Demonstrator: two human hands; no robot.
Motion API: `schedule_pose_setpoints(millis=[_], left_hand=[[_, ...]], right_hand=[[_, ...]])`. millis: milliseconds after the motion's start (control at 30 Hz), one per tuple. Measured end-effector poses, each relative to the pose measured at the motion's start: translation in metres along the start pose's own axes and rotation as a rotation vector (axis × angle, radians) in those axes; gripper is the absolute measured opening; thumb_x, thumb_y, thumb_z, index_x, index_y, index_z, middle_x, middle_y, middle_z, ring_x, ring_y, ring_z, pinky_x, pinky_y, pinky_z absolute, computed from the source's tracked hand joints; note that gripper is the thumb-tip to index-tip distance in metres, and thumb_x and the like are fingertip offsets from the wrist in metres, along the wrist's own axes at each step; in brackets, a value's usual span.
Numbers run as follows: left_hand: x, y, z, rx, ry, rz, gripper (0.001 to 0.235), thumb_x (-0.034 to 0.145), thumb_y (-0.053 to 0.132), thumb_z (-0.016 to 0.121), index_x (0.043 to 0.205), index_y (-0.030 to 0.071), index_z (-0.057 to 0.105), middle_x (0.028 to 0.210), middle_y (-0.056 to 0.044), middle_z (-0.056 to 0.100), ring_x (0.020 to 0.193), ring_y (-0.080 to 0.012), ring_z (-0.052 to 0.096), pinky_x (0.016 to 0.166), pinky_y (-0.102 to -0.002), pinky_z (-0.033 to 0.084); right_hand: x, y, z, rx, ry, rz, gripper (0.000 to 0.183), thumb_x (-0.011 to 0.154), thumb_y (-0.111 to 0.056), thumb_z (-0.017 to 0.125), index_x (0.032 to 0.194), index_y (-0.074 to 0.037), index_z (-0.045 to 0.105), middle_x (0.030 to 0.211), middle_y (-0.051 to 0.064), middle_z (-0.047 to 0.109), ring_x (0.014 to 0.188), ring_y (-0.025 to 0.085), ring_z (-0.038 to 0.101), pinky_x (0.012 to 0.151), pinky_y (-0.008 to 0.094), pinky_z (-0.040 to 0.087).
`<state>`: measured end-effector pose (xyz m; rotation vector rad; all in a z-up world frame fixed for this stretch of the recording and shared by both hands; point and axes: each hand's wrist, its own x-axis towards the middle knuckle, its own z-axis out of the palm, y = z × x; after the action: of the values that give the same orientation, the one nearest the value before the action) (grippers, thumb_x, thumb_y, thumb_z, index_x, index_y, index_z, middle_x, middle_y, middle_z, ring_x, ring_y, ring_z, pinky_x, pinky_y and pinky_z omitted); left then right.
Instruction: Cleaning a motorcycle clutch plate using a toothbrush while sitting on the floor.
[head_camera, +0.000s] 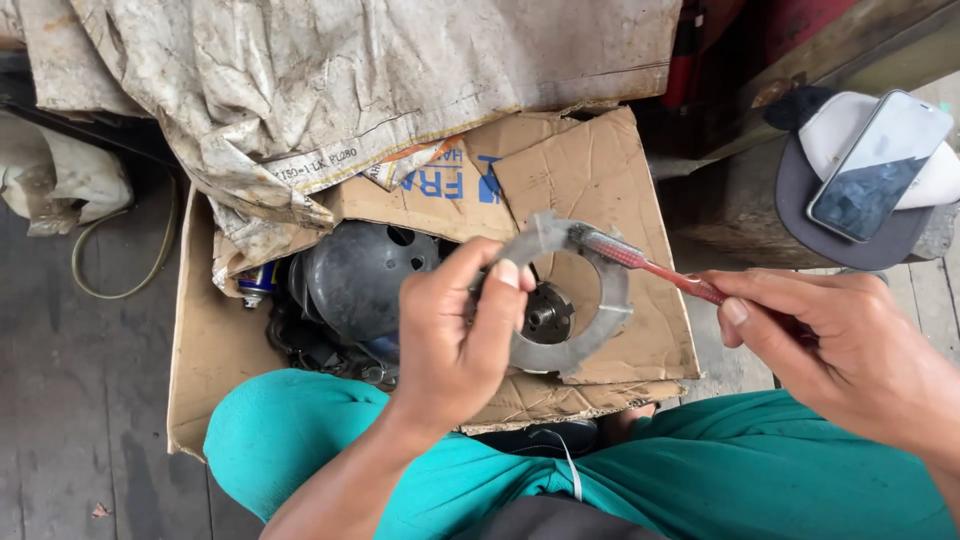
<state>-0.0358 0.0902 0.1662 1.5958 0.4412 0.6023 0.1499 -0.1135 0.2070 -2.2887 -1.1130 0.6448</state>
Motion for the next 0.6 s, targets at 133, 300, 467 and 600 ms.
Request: schedule_pose_setpoints(millis=[133,300,467,600], left_hand=[[-0.001,0.004,0.004,0.042,-0.050,0.032,0.012,0.095,0.003,0.056,0.086,0.004,0.064,0.055,0.005,0.048,0.045,-0.0070,0.037,0.044,-0.025,0.033],[0.002,0.001,-0.005,0.001,0.028,0.015,0.011,0.096,0.004,0.055,0.089,0.004,0.063,0.058,0.004,0.052,0.048,-0.0060,0.040,0.045,-0.024,0.033],[0.006,-0.001,-0.016,-0.023,0.192,0.060,0.014,0.100,0.001,0.049,0.091,0.002,0.060,0.065,0.000,0.054,0.054,-0.0059,0.040,0.051,-0.022,0.034],[0.007,-0.005,-0.013,-0.044,0.267,0.029,0.016,0.100,0.002,0.047,0.091,0.001,0.060,0.069,-0.001,0.055,0.059,-0.0065,0.041,0.054,-0.022,0.035]], right_hand=[[0.002,-0.003,0.003,-0.021,0.000,0.009,0.029,0.077,-0.002,0.070,0.105,0.002,0.077,0.058,0.007,0.076,0.030,0.016,0.048,0.028,0.030,0.033],[-0.001,0.008,0.002,0.018,-0.027,0.071,0.024,0.087,-0.002,0.063,0.105,-0.002,0.078,0.062,0.003,0.073,0.038,0.015,0.044,0.033,0.030,0.037],[0.005,0.007,0.008,-0.058,-0.079,0.022,0.028,0.080,-0.007,0.068,0.106,-0.004,0.080,0.052,0.006,0.077,0.027,0.016,0.051,0.027,0.031,0.037],[0.006,0.007,0.011,-0.094,-0.141,-0.043,0.025,0.080,-0.013,0.068,0.101,-0.011,0.082,0.052,0.002,0.079,0.021,0.016,0.053,0.024,0.033,0.036]])
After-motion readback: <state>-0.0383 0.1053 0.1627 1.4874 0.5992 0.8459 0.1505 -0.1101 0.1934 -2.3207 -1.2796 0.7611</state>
